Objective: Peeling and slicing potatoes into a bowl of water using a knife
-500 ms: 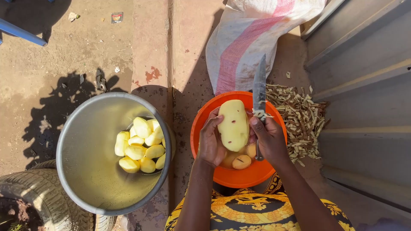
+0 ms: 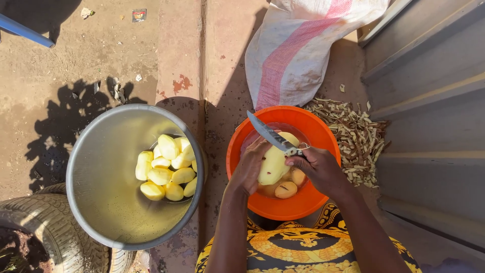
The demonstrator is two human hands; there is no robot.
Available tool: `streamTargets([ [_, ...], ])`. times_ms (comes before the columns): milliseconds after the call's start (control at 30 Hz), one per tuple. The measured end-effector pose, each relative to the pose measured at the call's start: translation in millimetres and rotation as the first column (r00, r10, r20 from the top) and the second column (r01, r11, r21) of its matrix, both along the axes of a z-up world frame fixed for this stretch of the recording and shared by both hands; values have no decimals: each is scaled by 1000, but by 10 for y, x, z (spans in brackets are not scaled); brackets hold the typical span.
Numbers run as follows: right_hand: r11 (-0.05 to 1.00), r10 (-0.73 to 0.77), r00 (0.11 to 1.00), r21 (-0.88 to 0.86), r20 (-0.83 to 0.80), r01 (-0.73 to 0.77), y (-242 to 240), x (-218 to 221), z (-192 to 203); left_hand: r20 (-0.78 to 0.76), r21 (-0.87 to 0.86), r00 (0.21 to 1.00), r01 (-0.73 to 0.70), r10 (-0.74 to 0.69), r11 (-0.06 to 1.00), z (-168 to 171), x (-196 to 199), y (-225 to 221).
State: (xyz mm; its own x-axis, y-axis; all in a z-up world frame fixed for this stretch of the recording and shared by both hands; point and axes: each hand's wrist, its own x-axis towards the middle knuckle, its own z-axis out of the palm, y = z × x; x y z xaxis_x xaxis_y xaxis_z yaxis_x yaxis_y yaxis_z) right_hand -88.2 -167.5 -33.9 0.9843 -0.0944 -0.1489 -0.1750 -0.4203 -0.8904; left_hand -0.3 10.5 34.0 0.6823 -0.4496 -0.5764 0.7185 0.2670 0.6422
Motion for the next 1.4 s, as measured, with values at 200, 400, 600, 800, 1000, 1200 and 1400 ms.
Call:
streamTargets([
  [200,999,-10,999,-43,-40,8,2,5,-182,-28,16,999,-25,26,1000,-171,-10,37],
  [400,983,-8,997,180,-83,23,-57,-8,-257,-52,-7,998,-31,31,999,-117,-32,30],
  [600,898,-6,996,437,-93,46,-123,69,-31,-139,-92,983,-137,123,986,181,22,-26],
  [800,996,-43,967,-82,-253,22,-250,-291,438,-157,-176,959,-262,236,949,-17,114,-17],
  [1000,839,-189,867,-535,-462,-102,-551,-734,682,-84,-80,984,-166,159,983,137,145,82],
  [1200,833,-177,854,-537,-489,-135,-380,-716,898,-1,-221,981,-189,193,957,-149,53,89],
  [1400,776,-161,847,-595,-507,-208,-384,-718,775,29,-220,980,-187,198,957,-67,56,61],
])
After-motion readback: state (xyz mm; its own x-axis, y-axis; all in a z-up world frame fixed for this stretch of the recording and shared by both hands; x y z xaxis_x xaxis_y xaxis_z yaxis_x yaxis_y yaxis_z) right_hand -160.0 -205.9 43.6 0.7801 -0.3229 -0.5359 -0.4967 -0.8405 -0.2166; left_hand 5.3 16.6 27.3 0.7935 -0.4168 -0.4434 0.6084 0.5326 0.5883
